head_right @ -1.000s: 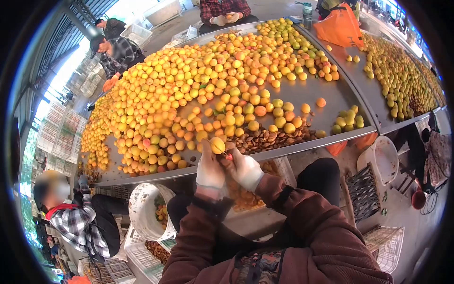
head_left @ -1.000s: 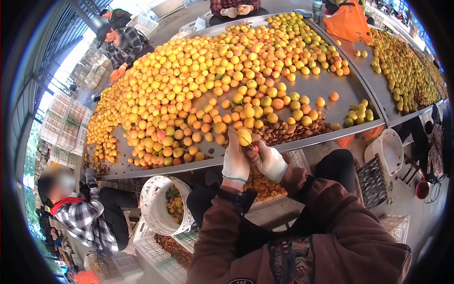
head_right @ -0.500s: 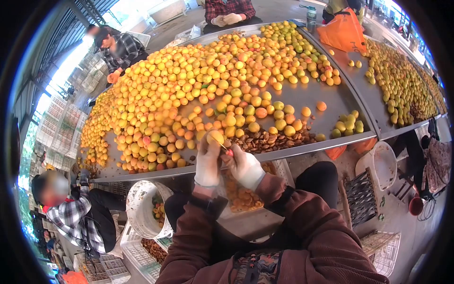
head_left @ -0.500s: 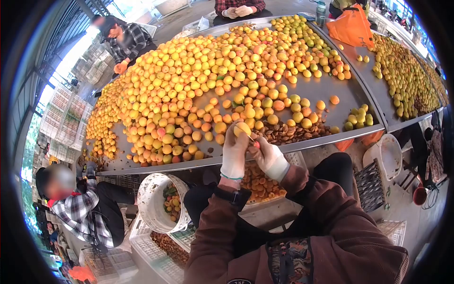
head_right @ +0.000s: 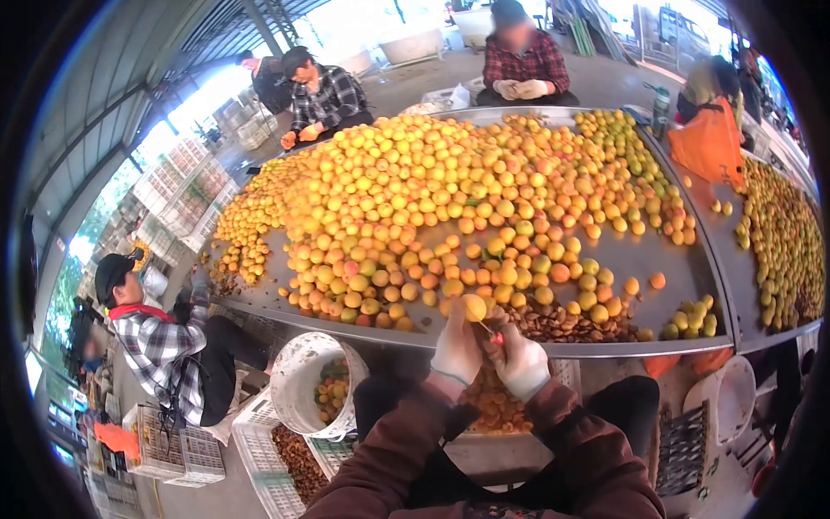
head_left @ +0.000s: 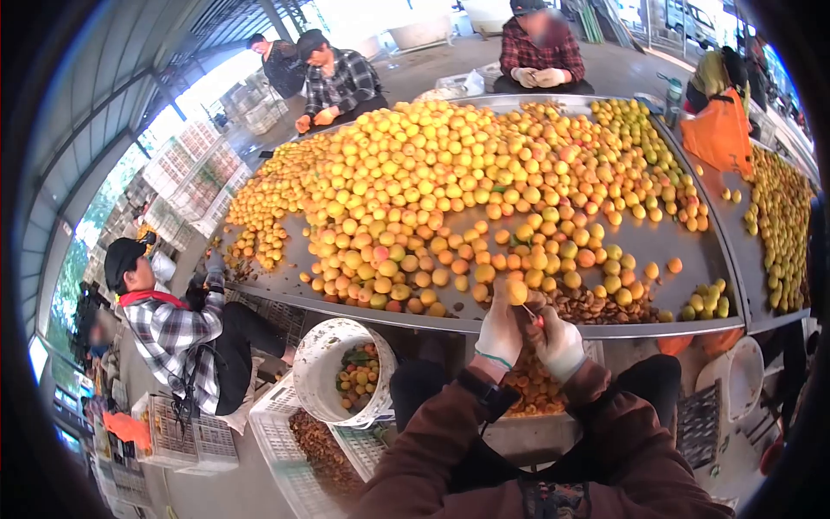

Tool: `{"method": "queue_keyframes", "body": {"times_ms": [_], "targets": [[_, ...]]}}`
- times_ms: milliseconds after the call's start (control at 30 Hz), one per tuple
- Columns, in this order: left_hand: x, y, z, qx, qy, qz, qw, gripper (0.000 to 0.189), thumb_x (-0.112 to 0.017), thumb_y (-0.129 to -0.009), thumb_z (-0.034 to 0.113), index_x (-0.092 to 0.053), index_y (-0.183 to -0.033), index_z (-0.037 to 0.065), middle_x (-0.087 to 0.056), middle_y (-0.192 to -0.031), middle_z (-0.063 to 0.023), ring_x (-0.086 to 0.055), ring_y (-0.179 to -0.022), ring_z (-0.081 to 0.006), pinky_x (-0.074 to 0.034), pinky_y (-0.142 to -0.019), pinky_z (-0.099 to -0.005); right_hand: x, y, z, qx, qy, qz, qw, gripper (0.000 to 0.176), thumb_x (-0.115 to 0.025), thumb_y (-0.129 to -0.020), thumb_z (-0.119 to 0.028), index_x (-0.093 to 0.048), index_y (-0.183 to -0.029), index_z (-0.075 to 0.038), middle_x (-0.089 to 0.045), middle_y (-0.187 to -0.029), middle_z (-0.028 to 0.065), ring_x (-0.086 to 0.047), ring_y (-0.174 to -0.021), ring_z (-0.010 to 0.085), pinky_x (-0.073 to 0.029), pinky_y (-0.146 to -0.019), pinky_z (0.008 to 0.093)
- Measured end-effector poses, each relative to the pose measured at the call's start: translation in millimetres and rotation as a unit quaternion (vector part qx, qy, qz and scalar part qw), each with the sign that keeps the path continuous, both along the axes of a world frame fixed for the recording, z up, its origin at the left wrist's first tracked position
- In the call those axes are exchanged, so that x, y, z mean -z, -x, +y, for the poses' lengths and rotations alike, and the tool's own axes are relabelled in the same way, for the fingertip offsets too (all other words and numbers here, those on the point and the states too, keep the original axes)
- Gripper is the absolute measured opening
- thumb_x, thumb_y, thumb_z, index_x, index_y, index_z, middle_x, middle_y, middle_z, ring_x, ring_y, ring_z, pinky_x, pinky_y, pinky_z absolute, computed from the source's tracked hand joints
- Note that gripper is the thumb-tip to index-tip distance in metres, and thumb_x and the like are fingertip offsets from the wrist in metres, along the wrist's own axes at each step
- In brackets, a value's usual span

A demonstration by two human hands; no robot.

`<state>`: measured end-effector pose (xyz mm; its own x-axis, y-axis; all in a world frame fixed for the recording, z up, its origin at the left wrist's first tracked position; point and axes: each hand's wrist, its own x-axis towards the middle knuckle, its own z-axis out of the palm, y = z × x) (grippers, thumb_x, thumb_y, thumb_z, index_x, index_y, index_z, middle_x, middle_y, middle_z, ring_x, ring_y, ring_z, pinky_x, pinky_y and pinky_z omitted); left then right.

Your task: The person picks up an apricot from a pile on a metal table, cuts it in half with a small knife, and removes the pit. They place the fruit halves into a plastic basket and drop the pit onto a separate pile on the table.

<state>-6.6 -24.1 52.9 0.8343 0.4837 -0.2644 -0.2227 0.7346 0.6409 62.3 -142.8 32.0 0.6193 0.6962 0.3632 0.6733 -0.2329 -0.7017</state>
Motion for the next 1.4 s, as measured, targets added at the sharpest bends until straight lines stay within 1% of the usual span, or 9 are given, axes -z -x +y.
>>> {"method": "queue_keyframes", "body": {"times_ms": [67, 200, 433, 633, 700, 1033, 1133, 1233, 1400], "targets": [[-11, 2, 6, -0.029, 0.1, -0.022, 0.994, 0.048, -0.046, -0.096, 0.052, -0.055, -0.111, 0.007, -0.062, -0.093, -0.0078, -0.06, -0.086, -0.0217, -0.048, -0.077, -0.0359, 2, -1, 2, 0.019, -0.094, 0.028, 0.995, 0.024, -0.054, -0.093, -0.028, -0.049, -0.091, -0.004, -0.059, -0.069, 0.0206, -0.061, -0.068, 0.0428, -0.047, -0.056, 0.0444], [71, -20, -8, -0.023, -0.342, -0.009, 0.939, 0.043, -0.04, -0.101, 0.042, -0.059, -0.109, 0.004, -0.062, -0.101, -0.0061, -0.057, -0.097, -0.0158, -0.044, -0.09, -0.0303, -35, -6, 3, 0.06, -0.187, 0.042, 0.98, 0.029, -0.054, -0.094, -0.031, -0.052, -0.092, -0.002, -0.054, -0.069, 0.0185, -0.056, -0.064, 0.0391, -0.047, -0.059, 0.0385], [59, -18, -32, 0.007, -0.427, 0.081, 0.9, 0.048, -0.035, -0.103, 0.039, -0.053, -0.123, -0.001, -0.06, -0.109, -0.0034, -0.052, -0.105, -0.0114, -0.037, -0.098, -0.0272, -13, -9, 8, 0.08, -0.192, 0.124, 0.97, 0.018, -0.056, -0.089, -0.019, -0.052, -0.088, -0.001, -0.055, -0.074, 0.0202, -0.054, -0.064, 0.0384, -0.045, -0.058, 0.0403], [10, -3, -36, 0.068, -0.201, 0.133, 0.968, 0.045, -0.036, -0.1, 0.048, -0.061, -0.109, 0.012, -0.062, -0.087, 0.0, -0.054, -0.07, -0.0096, -0.044, -0.061, -0.0251, -18, -10, 4, 0.092, -0.16, -0.031, 0.982, 0.015, -0.062, -0.079, -0.014, -0.054, -0.084, -0.002, -0.055, -0.073, 0.0168, -0.058, -0.064, 0.0389, -0.047, -0.056, 0.0418], [7, 0, -30, 0.181, 0.038, 0.126, 0.975, 0.038, -0.039, -0.098, 0.05, -0.057, -0.089, 0.019, -0.053, -0.067, 0.0038, -0.04, -0.045, -0.0088, -0.028, -0.04, -0.0251, -19, -11, 3, 0.067, -0.151, -0.062, 0.984, 0.017, -0.064, -0.076, -0.015, -0.055, -0.084, -0.003, -0.056, -0.074, 0.0164, -0.058, -0.064, 0.0389, -0.048, -0.056, 0.0425], [15, -1, -28, 0.065, 0.067, 0.148, 0.985, 0.032, -0.045, -0.095, 0.048, -0.055, -0.085, 0.02, -0.049, -0.057, 0.0044, -0.039, -0.037, -0.0122, -0.026, -0.033, -0.0253, -12, -6, 1, 0.007, -0.192, 0.019, 0.981, 0.016, -0.063, -0.073, -0.009, -0.054, -0.085, -0.002, -0.055, -0.079, 0.0147, -0.055, -0.068, 0.0327, -0.046, -0.06, 0.0389], [22, -3, -24, 0.032, 0.136, 0.011, 0.99, 0.036, -0.042, -0.099, 0.045, -0.056, -0.109, 0.013, -0.063, -0.097, -0.005, -0.063, -0.085, -0.0207, -0.053, -0.073, -0.0378, -10, -6, -1, -0.032, -0.2, 0.209, 0.957, 0.01, -0.059, -0.081, -0.008, -0.052, -0.084, 0.0, -0.048, -0.073, 0.0105, -0.047, -0.065, 0.0207, -0.042, -0.061, 0.0326], [36, -1, -15, 0.07, 0.192, -0.011, 0.979, 0.041, -0.034, -0.102, 0.044, -0.053, -0.119, 0.012, -0.059, -0.114, -0.0062, -0.058, -0.105, -0.0227, -0.048, -0.093, -0.042, -24, 2, -6, -0.061, -0.182, 0.209, 0.959, 0.011, -0.06, -0.081, -0.007, -0.052, -0.084, 0.0, -0.05, -0.074, 0.0107, -0.049, -0.066, 0.0198, -0.043, -0.063, 0.0322], [32, 2, -7, 0.069, 0.208, -0.027, 0.975, 0.046, -0.037, -0.1, 0.05, -0.054, -0.117, 0.011, -0.061, -0.112, -0.0075, -0.06, -0.101, -0.024, -0.05, -0.089, -0.0408, -22, -2, -1, -0.018, -0.257, 0.341, 0.904, 0.01, -0.058, -0.087, -0.008, -0.051, -0.09, -0.002, -0.054, -0.075, 0.0032, -0.05, -0.067, 0.0109, -0.042, -0.063, 0.0238]]}}
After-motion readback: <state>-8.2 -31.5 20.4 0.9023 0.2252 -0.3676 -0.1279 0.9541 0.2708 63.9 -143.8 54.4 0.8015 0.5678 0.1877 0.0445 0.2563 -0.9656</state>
